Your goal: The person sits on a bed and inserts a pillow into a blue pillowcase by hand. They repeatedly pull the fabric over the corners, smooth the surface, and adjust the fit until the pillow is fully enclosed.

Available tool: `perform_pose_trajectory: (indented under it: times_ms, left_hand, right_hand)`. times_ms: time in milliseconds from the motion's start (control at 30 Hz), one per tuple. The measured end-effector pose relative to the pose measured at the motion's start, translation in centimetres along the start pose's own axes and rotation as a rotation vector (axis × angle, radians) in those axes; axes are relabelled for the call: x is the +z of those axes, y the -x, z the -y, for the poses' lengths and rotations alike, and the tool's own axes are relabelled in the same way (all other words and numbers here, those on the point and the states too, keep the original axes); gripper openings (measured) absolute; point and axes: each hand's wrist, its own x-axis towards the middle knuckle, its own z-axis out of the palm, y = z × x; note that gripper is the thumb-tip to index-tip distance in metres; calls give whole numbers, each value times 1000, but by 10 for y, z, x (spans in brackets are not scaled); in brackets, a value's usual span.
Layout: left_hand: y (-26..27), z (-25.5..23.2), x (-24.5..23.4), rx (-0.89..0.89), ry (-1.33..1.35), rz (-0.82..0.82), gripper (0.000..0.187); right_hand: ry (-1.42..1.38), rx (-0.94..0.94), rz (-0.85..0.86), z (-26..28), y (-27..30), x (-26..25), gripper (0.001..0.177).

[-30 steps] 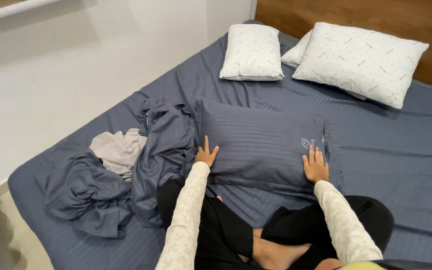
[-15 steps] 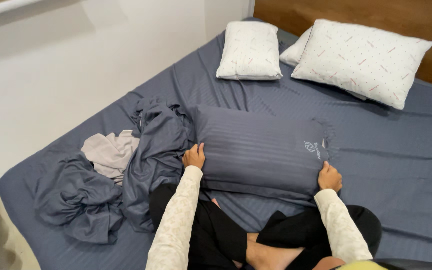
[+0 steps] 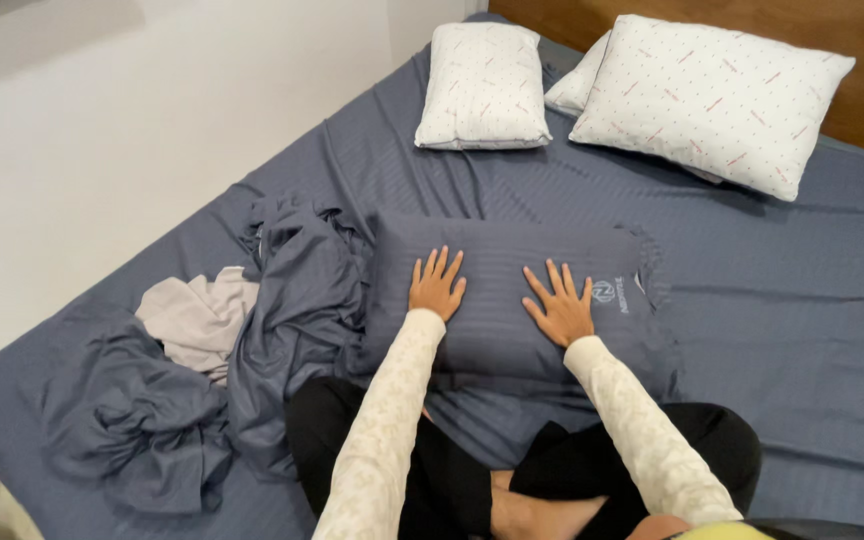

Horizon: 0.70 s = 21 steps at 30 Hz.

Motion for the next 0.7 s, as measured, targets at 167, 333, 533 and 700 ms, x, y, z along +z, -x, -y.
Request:
perform_pose_trajectory:
  times_ms: [167,333,533,700]
  left_hand:
    - [17,8,2,-18,30,-18,60]
    - [23,6,2,7,16,-36,61]
    - [15,4,3,15,-49,-33,59]
    - [-25,-30,-7,53,-108,130,56]
  right_hand:
    - [84,-31,-25,6,-3,13,64]
    - [14,-5,-64,8,9,10,66]
    - [-9,27,-30,9,-3,8,64]
    - [-226,135,176,-49,-20,-4,69]
